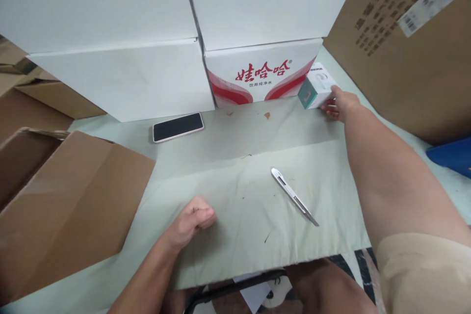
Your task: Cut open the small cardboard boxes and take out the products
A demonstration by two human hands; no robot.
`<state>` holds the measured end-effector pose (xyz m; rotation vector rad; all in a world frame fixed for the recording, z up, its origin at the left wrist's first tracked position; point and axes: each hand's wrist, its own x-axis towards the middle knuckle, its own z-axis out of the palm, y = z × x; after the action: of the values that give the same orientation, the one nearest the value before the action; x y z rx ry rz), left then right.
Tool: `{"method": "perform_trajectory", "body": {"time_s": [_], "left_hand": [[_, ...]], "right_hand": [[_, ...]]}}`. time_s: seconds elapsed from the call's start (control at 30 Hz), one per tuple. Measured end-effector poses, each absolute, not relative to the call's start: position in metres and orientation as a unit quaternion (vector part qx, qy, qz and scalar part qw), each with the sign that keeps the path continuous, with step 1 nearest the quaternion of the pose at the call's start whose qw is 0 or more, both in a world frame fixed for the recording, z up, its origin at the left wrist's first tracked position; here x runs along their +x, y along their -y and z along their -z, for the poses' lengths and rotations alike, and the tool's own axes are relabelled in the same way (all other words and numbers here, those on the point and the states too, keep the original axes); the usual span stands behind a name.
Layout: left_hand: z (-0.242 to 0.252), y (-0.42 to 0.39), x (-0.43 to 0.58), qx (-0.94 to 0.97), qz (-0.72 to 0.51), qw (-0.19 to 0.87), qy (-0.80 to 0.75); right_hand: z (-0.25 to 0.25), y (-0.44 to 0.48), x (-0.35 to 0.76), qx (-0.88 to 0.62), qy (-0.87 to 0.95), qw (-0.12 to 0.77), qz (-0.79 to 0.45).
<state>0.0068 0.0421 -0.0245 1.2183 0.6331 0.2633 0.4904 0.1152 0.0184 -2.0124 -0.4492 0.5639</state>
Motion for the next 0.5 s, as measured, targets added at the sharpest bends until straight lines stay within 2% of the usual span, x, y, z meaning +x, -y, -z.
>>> {"method": "perform_trajectory", "body": {"time_s": [0.13,0.3,0.4,0.5], "left_hand": [[0.023,-0.044,0.008,0.548,-0.148,0.771,-0.287],[0.010,-0.040,0.005,0.545,-0.177,0.775,-0.268],[0.003,-0.034,-0.001,0.550,-0.189,0.767,-0.270],[0.002,-0.028,-0.005,0.555,-0.202,0.750,-0.299]], "right_hand": [[-0.018,-0.106,0.470,-0.798,0.148,0.510,-0.285],[-0.024,-0.092,0.421,-0.812,0.172,0.502,-0.244],[-0.037,-0.085,0.369,-0.809,0.258,0.468,-0.244],[-0.066,-0.072,0.291,-0.742,0.478,0.397,-0.251]]}}
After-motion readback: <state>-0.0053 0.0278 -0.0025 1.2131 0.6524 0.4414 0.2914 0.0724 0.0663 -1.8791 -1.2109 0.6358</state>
